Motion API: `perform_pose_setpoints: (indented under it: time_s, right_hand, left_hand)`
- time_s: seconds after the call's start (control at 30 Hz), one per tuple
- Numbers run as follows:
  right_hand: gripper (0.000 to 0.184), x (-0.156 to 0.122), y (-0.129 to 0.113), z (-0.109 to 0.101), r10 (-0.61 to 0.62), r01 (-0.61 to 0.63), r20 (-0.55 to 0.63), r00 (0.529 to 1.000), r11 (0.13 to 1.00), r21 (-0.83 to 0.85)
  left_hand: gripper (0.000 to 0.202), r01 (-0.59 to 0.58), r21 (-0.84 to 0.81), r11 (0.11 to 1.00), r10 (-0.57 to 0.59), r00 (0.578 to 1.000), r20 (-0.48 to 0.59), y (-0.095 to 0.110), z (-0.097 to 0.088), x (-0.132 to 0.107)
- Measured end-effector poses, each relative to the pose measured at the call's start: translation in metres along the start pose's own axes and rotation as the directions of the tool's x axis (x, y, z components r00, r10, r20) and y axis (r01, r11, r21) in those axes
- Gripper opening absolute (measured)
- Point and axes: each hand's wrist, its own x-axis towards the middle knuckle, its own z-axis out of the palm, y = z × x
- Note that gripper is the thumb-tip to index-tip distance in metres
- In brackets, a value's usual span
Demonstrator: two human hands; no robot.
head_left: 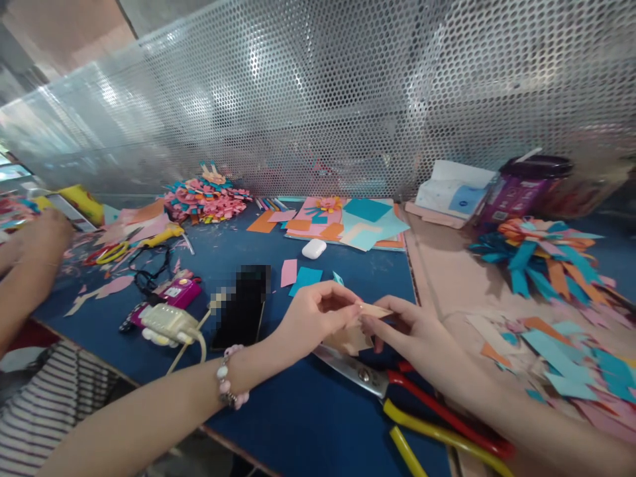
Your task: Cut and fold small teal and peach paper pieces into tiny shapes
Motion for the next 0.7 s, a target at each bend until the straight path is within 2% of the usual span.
perform_pose_setpoints:
  time_s: [0.2, 0.53, 0.7]
  right_hand:
    - [0.024, -0.0032, -0.0036, 0.0008, -0.048, 0.048, -0.046, 0.998, 0.999, -0.002]
    - [0.023, -0.002, -0.0009, 0.0011, -0.058, 0.058, -0.082, 0.995, 0.998, 0.0]
    - [0.025, -0.0023, -0.0004, 0.0001, -0.079, 0.079, -0.062, 0.995, 0.997, -0.002]
  left_hand:
    - [0.018, -0.009, 0.002, 1.0, 0.009, 1.0, 0.008, 0.0018, -0.0002, -0.0012]
    - [0.02, 0.054, -0.035, 0.998, -0.054, 0.999, -0.005, -0.0005, -0.0006, -0.001]
    - [0.02, 0.093, -0.042, 0.995, -0.094, 0.995, -0.029, 0.0013, -0.0002, -0.0008]
